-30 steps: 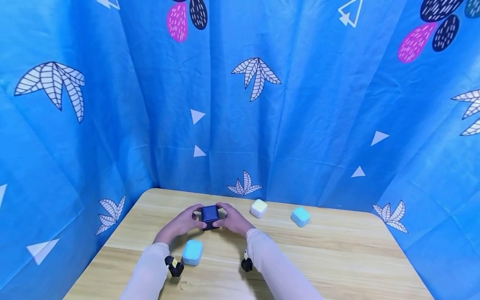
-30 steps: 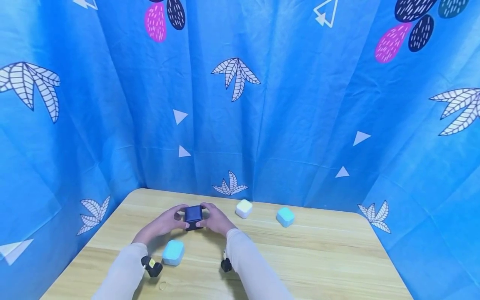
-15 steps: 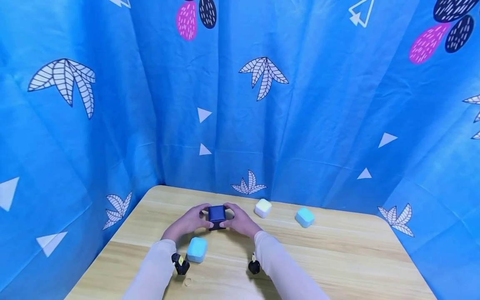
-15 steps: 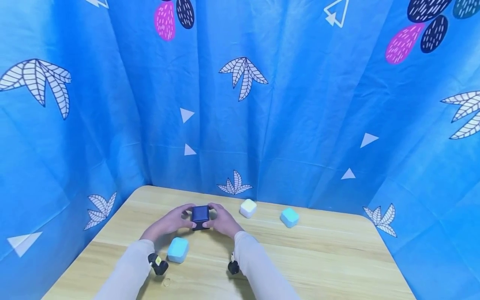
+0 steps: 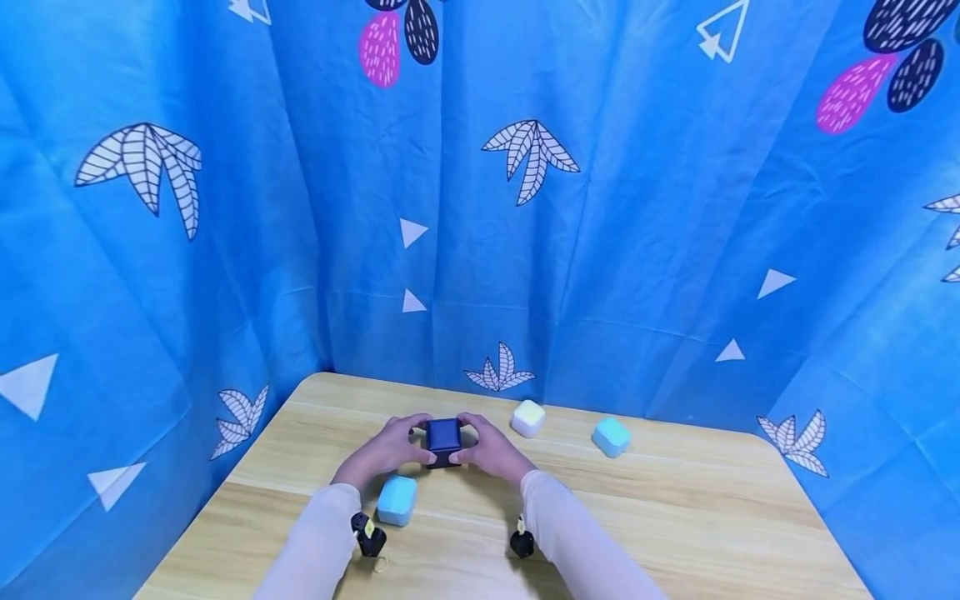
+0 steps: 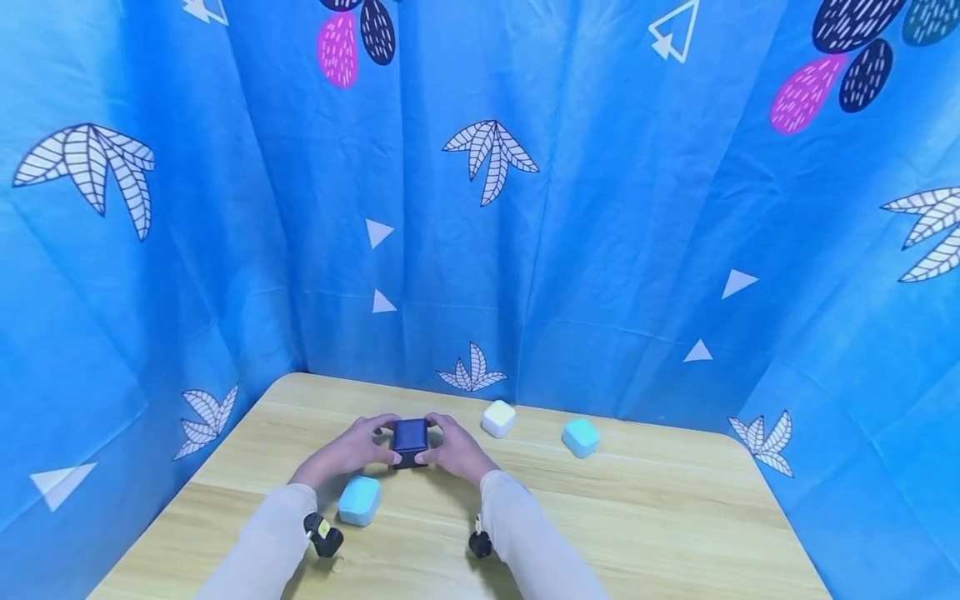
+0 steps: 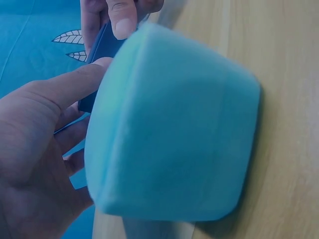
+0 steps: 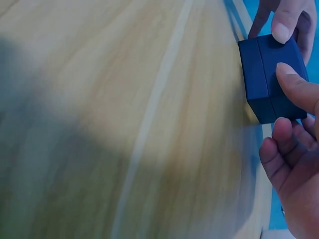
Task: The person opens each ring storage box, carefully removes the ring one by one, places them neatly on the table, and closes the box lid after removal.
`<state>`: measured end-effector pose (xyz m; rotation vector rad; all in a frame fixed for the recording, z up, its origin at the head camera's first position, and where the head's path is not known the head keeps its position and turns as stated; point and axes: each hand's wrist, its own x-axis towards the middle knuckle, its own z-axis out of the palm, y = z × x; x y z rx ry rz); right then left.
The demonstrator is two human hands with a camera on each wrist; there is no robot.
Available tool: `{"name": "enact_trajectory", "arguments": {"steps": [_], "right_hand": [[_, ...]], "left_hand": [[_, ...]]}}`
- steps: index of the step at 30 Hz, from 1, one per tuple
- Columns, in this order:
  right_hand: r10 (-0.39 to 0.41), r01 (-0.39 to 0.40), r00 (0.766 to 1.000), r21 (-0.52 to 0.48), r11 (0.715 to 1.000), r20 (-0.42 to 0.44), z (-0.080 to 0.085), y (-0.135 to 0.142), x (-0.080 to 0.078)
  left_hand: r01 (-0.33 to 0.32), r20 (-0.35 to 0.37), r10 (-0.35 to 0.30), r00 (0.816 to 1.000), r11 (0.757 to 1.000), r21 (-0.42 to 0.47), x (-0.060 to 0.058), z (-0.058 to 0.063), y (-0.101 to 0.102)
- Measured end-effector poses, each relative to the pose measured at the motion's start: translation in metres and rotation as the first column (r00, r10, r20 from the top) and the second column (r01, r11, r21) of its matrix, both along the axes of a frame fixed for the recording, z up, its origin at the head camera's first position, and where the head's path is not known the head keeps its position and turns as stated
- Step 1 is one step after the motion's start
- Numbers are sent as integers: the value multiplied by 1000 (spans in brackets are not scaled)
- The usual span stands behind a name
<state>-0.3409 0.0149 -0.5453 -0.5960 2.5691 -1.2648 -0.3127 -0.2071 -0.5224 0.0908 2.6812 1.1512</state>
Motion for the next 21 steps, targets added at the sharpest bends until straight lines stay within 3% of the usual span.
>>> {"name": "enact_trajectory", "arguments": {"steps": [21], "right_hand": [[-17,17,1000,-22,1000,-19,1,19,18]], "left_hand": [[61,-8,-62,998,997,-41,7,1,17]]}}
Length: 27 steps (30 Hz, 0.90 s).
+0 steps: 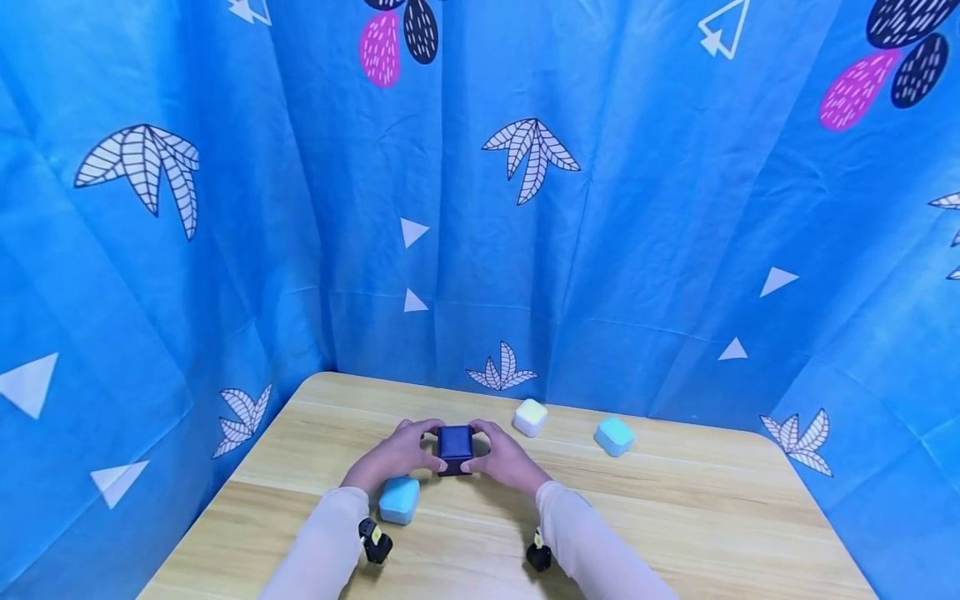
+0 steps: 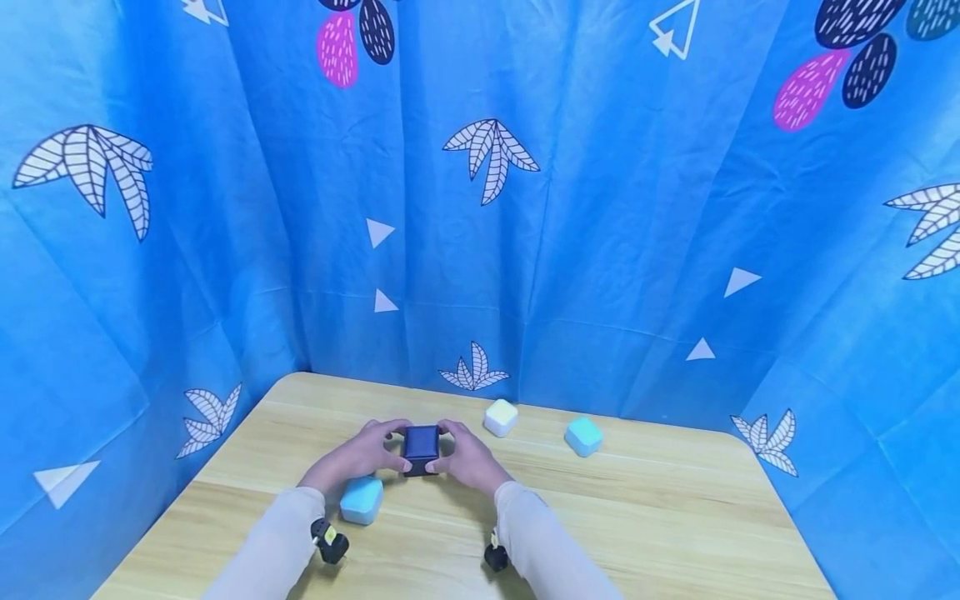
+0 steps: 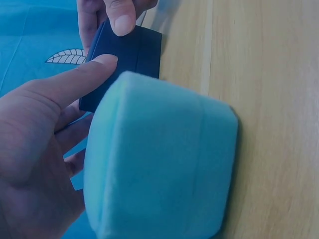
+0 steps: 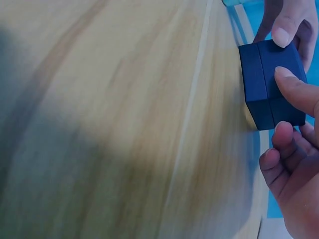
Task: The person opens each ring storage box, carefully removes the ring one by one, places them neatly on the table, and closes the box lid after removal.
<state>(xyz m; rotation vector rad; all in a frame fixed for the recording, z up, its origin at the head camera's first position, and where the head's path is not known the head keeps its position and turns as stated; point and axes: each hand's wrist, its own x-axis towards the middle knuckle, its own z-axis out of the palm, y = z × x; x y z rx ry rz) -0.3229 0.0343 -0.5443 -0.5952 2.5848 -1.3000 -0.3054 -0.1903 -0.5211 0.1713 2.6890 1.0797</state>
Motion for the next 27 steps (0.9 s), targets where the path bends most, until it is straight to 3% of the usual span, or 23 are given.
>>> {"name": "enact_trajectory", "arguments": {"steps": [14,20,27], "right_hand": [[-19,19,1000,-19,1000,15,-4,17,12],[-28,29,999,-17,999,26,-6,24,19],[-43,45,999,-52,998,34,-6,30,30]], "left_hand": [[96,-47,-98,994,995,-31,5,1,11],[104,-31,-106,994,993,-47,8,-3,16],[127,-19,-128,992,990,-54,17,4,21]]}}
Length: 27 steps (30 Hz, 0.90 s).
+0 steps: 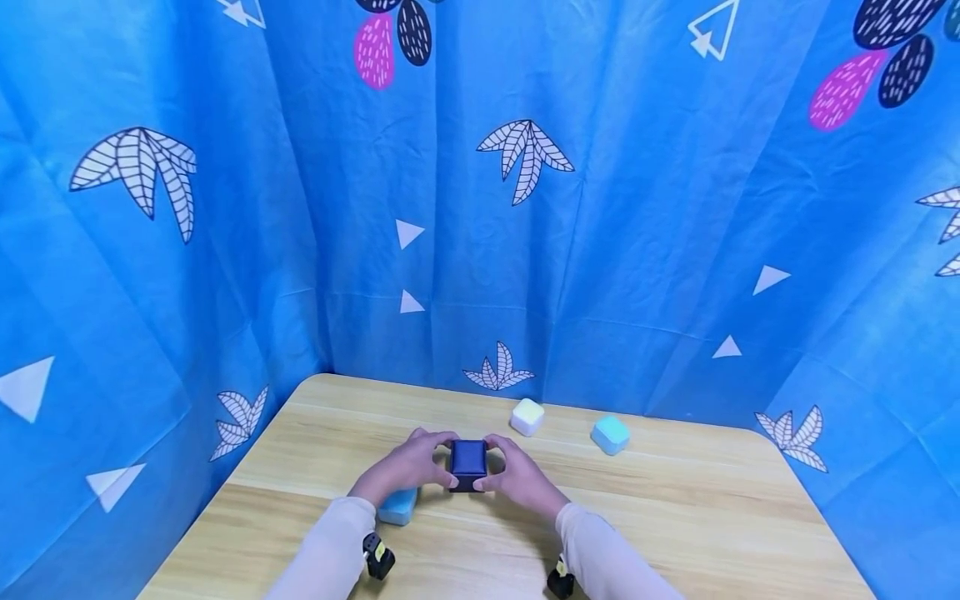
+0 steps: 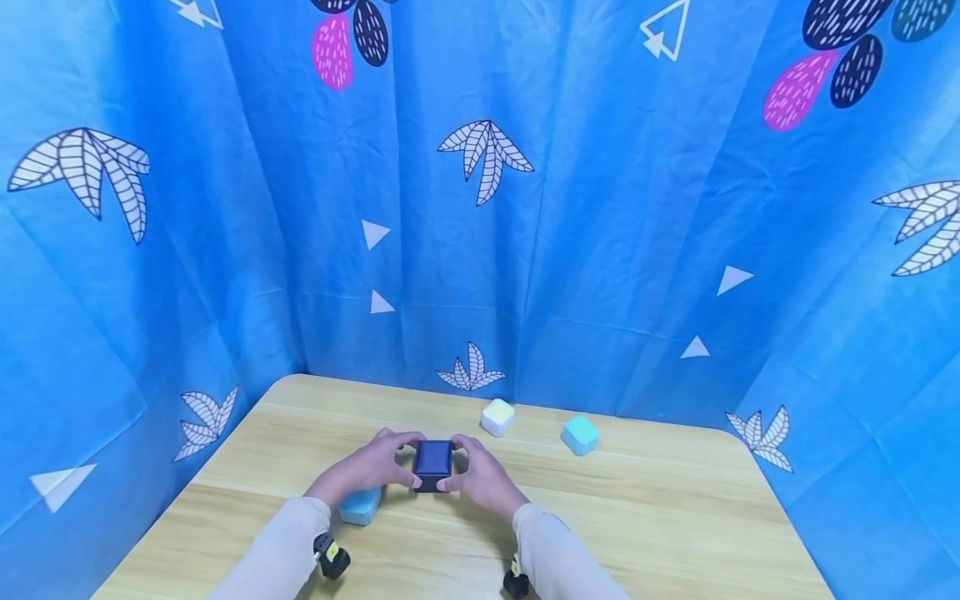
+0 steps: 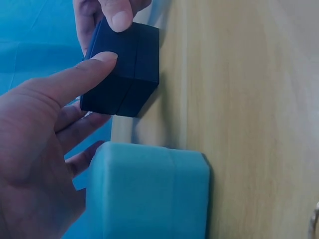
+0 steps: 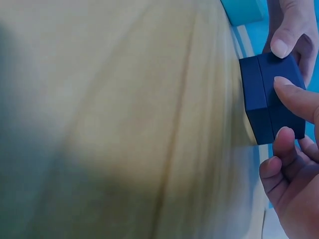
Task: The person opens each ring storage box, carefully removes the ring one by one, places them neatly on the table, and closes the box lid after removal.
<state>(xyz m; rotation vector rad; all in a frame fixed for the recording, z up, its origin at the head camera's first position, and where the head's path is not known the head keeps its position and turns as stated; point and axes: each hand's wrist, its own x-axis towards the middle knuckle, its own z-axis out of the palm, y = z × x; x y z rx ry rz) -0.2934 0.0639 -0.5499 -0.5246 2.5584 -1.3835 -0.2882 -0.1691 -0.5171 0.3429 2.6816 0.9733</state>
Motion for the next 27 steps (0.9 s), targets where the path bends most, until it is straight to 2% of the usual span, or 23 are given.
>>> {"name": "enact_trajectory", "arguments": {"steps": [5,12,27], "right_hand": [[-14,14,1000,-21,1000,-1,-1,3,8],[-47,47,999,-14,999,2,-1,6,19],[-84,85,996,40,996,-29,0,15,39]], "left_hand": [[39,-19,-40,999,999,-23,6,4,2],[74,-51,-75,996,997,-38,10,3,6],[108,-72,-113,991,991,-74,22,3,15]]}}
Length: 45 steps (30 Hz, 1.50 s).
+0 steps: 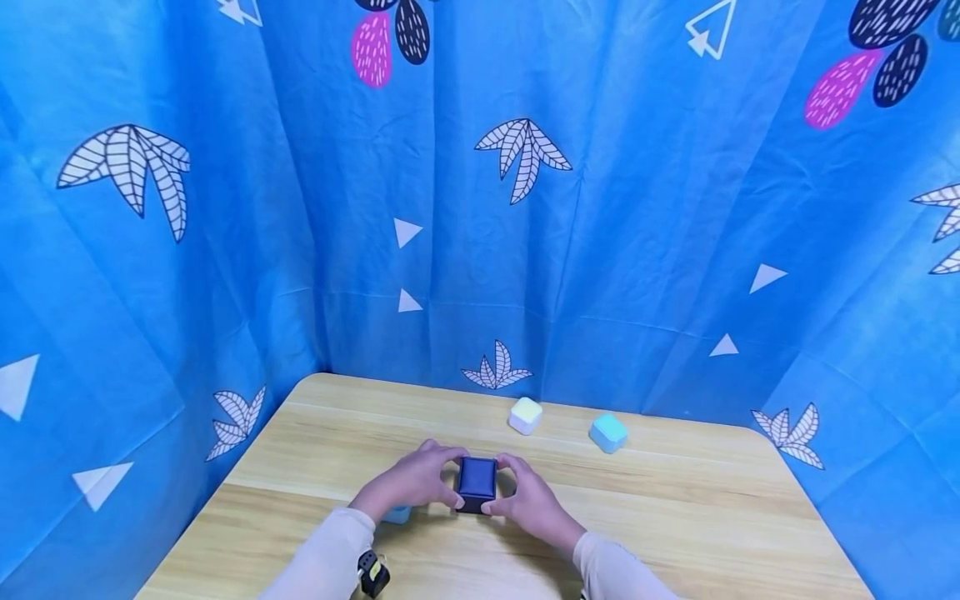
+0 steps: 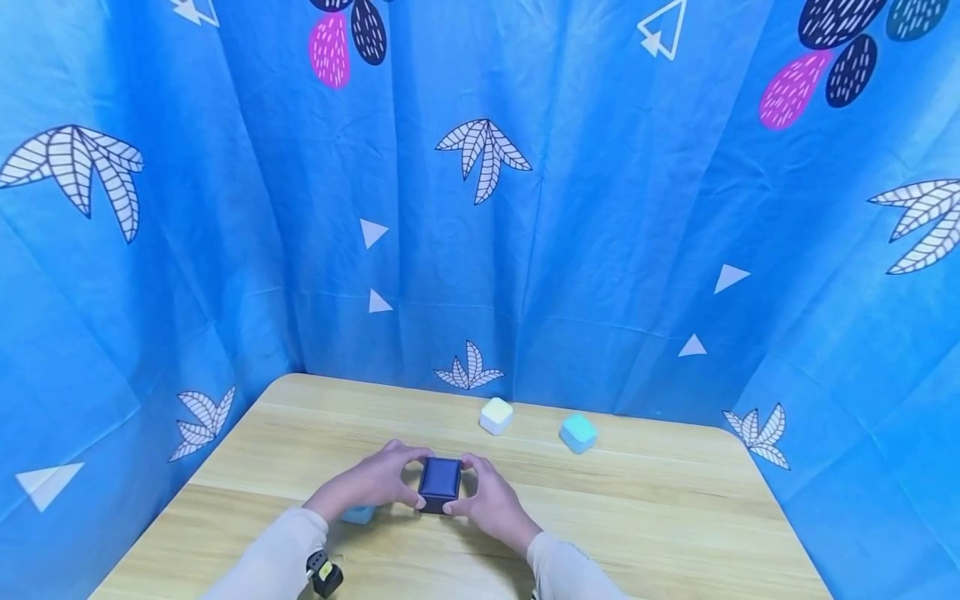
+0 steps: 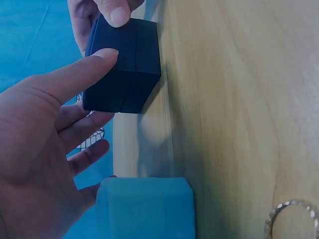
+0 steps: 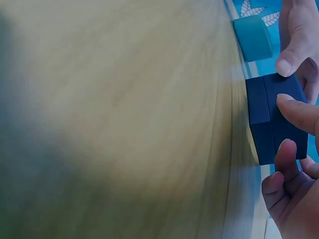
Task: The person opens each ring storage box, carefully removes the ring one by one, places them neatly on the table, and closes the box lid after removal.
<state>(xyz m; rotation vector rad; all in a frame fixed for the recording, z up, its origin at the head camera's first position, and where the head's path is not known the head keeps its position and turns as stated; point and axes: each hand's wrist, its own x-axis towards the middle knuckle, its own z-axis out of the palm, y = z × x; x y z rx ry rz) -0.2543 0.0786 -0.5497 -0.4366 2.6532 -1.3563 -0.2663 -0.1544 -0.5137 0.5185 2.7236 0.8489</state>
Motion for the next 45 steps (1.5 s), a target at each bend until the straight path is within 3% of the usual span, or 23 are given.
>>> {"name": "enact_trajectory", "arguments": {"steps": [21,28,32,38,45], "right_hand": [[30,-30,999,33,999,-16,-1,6,18],[117,-115,991,33,993,-62,-1,10,25],[160,-162,984,-16,987,-75,-3,12,23],[189,-191,981,-43,981,-48,-4,11,17],[179,-179,984,-13,984,-16,-6,11,13]], "left_hand": [[42,-31,-42,999,999,-22,16,0,8],[0,-52,5,999,995,103,33,1,15],[-27,-64,40,997,983,180,43,-6,20],[-112,-41,124,991,968,225,54,-20,23],[-160,51,152,987,913,376,53,-35,31]]}}
